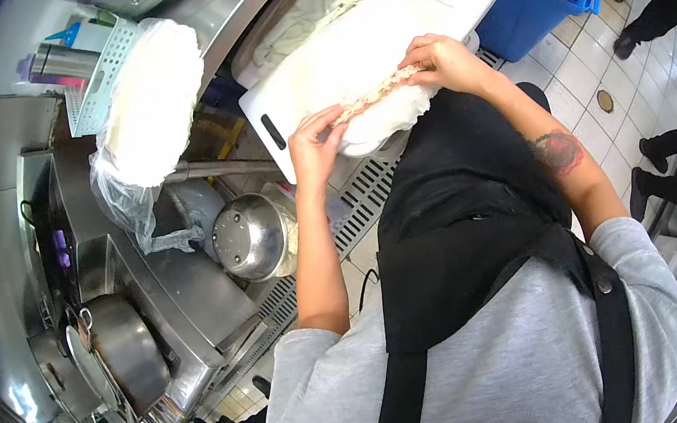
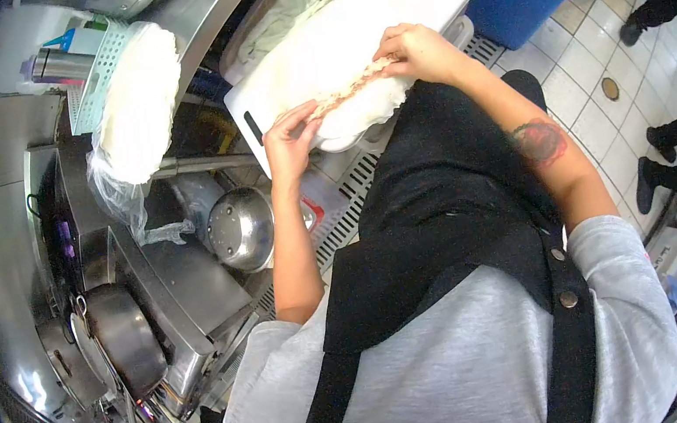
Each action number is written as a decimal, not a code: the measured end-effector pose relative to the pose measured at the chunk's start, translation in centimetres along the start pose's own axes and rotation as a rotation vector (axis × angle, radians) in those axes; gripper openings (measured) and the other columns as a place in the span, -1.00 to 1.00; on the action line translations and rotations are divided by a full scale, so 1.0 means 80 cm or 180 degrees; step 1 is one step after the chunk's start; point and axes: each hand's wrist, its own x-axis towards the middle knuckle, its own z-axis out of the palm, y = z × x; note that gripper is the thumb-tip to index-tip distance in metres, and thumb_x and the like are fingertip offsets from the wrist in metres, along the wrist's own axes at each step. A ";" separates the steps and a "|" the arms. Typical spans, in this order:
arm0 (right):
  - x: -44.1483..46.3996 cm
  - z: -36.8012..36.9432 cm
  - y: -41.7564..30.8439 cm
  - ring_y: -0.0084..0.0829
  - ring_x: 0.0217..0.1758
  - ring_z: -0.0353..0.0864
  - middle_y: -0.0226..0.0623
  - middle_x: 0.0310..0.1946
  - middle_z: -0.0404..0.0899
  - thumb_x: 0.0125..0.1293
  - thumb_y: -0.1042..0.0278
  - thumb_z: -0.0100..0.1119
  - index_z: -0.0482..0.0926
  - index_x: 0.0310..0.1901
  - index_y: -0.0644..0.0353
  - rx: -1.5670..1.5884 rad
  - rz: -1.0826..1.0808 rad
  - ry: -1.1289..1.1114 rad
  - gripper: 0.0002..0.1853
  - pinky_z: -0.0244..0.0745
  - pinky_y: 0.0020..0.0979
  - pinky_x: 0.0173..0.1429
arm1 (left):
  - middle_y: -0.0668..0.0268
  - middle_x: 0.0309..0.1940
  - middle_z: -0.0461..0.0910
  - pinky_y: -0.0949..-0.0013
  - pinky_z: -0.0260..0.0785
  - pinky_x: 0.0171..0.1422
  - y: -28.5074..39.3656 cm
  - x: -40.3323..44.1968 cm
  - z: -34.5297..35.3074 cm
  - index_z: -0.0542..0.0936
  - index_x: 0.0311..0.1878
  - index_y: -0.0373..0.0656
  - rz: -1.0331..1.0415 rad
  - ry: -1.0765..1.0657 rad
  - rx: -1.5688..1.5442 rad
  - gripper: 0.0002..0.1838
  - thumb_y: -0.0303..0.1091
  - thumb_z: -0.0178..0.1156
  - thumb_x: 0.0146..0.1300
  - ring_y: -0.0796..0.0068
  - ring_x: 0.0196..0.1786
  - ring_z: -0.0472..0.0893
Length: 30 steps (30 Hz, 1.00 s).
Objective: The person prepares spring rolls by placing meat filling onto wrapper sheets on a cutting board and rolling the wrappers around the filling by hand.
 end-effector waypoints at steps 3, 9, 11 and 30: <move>-0.003 -0.006 0.014 -0.31 -0.07 0.64 -0.27 -0.12 0.65 0.10 0.41 0.48 0.72 -0.04 0.23 0.0744 0.0365 -0.0269 -0.65 0.57 -0.30 0.06 | 0.20 -0.05 0.75 0.33 0.48 0.23 -0.001 -0.002 -0.003 0.77 -0.03 -0.16 0.0057 0.0062 0.0120 -0.64 -0.55 0.45 0.04 0.35 0.03 0.69; 0.008 -0.009 -0.016 -0.37 -0.08 0.64 -0.28 -0.12 0.65 0.12 0.43 0.47 0.73 -0.03 0.20 0.1065 0.0157 -0.0046 -0.66 0.57 -0.36 0.05 | 0.20 -0.18 0.77 0.38 0.49 0.16 0.003 -0.002 -0.005 0.78 -0.14 -0.22 -0.0311 0.0313 -0.0581 -0.74 -0.59 0.44 0.04 0.41 -0.04 0.70; 0.011 -0.004 -0.019 -0.40 -0.11 0.66 -0.28 -0.18 0.67 0.13 0.43 0.46 0.75 -0.14 0.22 0.0810 -0.0013 0.0018 -0.76 0.56 -0.40 0.02 | 0.22 -0.21 0.77 0.42 0.51 0.07 -0.019 -0.004 -0.002 0.78 -0.20 -0.23 -0.0095 0.0349 -0.0729 -0.79 -0.58 0.46 0.03 0.43 -0.11 0.72; -0.008 -0.025 0.026 -0.55 -0.22 0.69 -0.31 -0.30 0.73 0.18 0.53 0.42 0.74 -0.27 0.30 0.1283 0.1301 0.0084 -0.91 0.60 -0.47 -0.05 | 0.11 -0.19 0.72 0.11 0.43 0.19 0.076 0.064 0.128 0.72 -0.13 -0.25 0.0713 0.0181 0.0680 -0.67 -0.36 0.45 0.00 0.09 -0.06 0.68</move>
